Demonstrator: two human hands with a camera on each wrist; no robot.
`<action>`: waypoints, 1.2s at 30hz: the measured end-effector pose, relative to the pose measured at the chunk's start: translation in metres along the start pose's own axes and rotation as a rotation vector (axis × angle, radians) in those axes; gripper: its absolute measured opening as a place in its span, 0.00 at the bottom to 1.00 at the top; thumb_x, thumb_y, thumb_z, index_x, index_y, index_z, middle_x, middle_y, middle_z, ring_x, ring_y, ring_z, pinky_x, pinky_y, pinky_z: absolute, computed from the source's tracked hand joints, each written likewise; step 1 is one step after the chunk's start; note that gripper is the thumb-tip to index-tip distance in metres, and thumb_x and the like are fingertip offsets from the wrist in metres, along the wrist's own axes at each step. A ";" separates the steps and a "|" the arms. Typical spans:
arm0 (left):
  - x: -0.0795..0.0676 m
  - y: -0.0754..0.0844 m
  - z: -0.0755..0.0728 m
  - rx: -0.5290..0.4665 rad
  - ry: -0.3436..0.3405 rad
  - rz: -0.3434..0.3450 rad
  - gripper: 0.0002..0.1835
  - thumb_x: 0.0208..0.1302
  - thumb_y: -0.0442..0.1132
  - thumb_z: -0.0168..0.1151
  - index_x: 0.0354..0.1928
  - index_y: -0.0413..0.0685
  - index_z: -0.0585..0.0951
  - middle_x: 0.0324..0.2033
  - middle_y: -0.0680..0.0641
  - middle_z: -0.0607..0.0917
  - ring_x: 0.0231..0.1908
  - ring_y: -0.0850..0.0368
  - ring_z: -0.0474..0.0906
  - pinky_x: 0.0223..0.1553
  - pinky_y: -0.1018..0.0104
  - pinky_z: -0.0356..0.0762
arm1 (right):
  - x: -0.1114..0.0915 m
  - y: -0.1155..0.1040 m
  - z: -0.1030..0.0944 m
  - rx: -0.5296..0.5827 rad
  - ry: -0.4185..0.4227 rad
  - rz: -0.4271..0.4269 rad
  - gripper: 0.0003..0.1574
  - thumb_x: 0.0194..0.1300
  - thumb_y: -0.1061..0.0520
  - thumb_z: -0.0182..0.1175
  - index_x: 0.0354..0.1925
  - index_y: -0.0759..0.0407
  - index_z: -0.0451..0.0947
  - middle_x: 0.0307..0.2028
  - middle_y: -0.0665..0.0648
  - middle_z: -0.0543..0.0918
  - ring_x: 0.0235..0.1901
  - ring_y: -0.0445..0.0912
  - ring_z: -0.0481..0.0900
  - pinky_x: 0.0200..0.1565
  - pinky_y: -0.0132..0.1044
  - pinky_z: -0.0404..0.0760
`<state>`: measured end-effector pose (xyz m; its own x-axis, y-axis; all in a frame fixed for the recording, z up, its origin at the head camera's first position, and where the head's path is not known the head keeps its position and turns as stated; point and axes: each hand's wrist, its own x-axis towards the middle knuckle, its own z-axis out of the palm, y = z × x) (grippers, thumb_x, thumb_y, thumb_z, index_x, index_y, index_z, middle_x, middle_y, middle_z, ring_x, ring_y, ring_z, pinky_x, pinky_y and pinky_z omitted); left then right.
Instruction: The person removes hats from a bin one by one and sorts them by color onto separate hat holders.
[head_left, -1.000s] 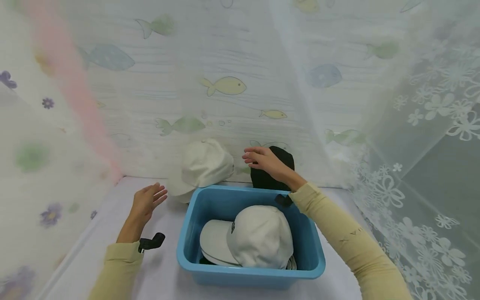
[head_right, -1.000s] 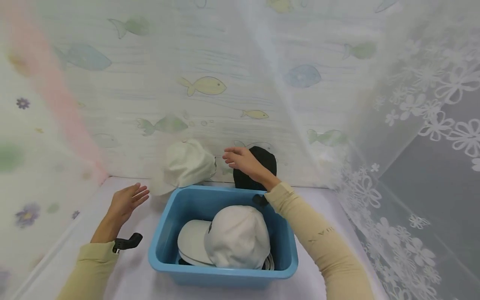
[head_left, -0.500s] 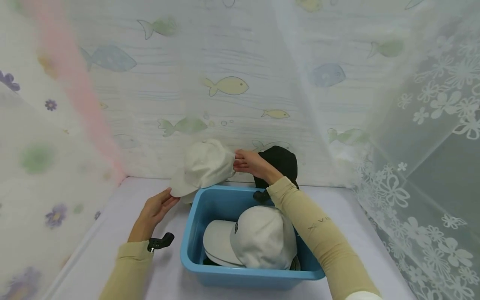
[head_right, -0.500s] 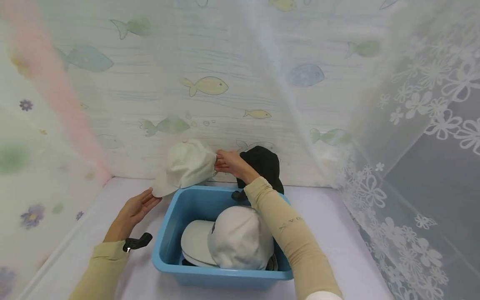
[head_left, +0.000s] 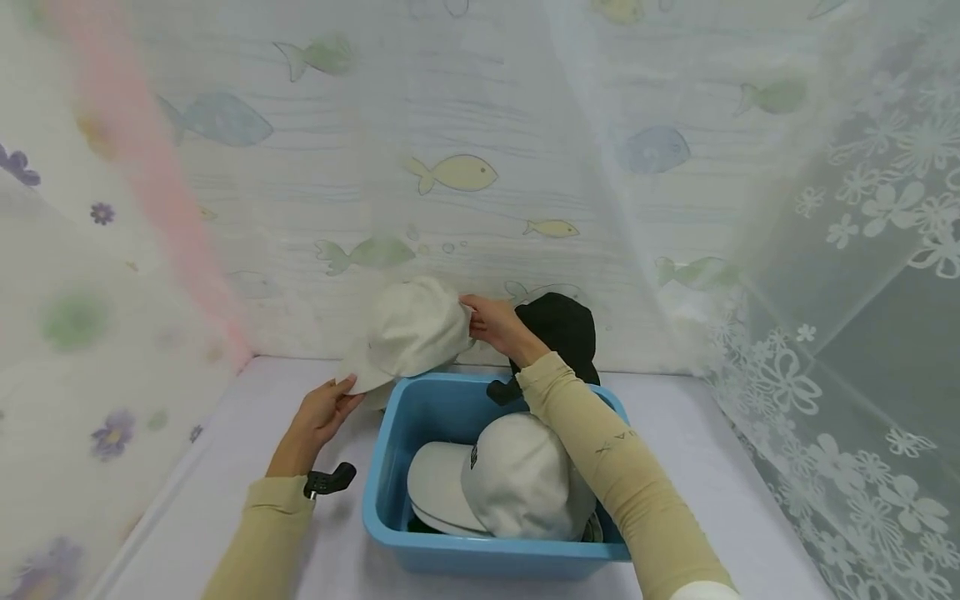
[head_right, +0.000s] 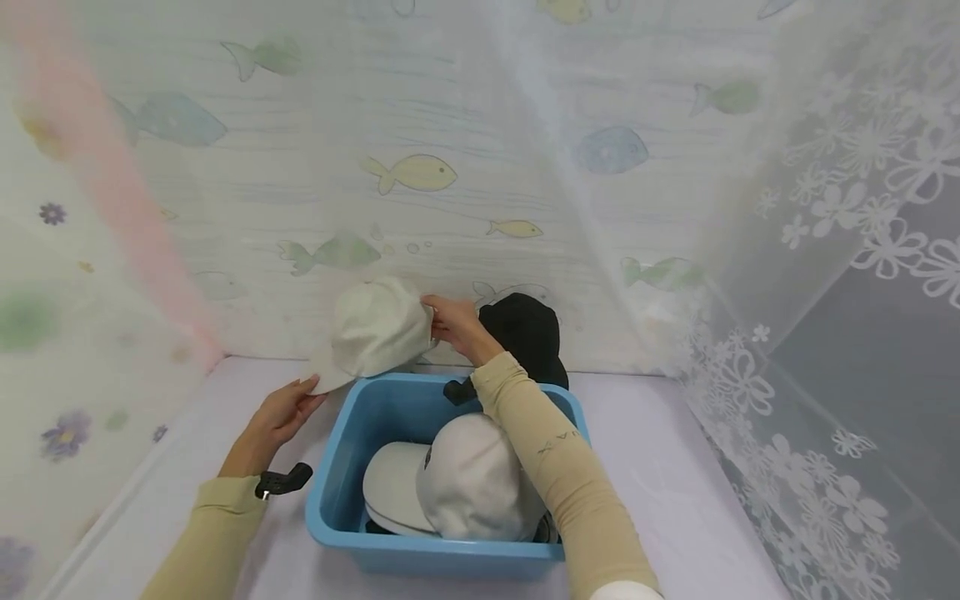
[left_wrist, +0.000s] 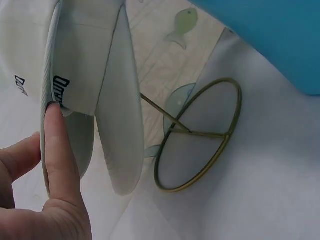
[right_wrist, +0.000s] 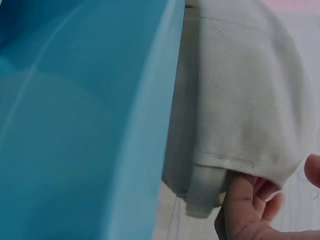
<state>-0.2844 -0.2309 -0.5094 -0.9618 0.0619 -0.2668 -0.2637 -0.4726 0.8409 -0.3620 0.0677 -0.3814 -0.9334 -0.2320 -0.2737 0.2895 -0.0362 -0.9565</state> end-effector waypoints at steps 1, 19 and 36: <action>0.000 0.001 -0.001 0.018 -0.004 0.006 0.25 0.80 0.36 0.48 0.72 0.35 0.56 0.38 0.56 0.82 0.40 0.69 0.83 0.48 0.77 0.82 | 0.000 0.000 0.001 -0.009 -0.013 0.006 0.37 0.75 0.49 0.59 0.74 0.64 0.64 0.63 0.66 0.76 0.57 0.53 0.79 0.64 0.45 0.77; 0.009 0.014 0.004 -0.010 0.051 0.030 0.23 0.78 0.38 0.54 0.68 0.40 0.63 0.39 0.58 0.83 0.40 0.70 0.83 0.49 0.77 0.81 | -0.007 -0.008 -0.007 -0.307 -0.138 0.193 0.56 0.69 0.30 0.59 0.79 0.59 0.53 0.72 0.66 0.66 0.64 0.58 0.76 0.64 0.49 0.77; 0.010 0.011 0.003 0.055 0.001 0.050 0.37 0.78 0.38 0.53 0.79 0.33 0.48 0.47 0.56 0.78 0.44 0.71 0.82 0.53 0.76 0.80 | -0.009 -0.005 -0.017 -0.353 -0.111 0.143 0.33 0.67 0.33 0.63 0.42 0.63 0.78 0.30 0.55 0.80 0.28 0.44 0.77 0.37 0.33 0.81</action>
<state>-0.2970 -0.2333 -0.5011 -0.9737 0.0386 -0.2247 -0.2194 -0.4259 0.8778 -0.3588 0.0864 -0.3758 -0.8547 -0.3145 -0.4130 0.3067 0.3360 -0.8906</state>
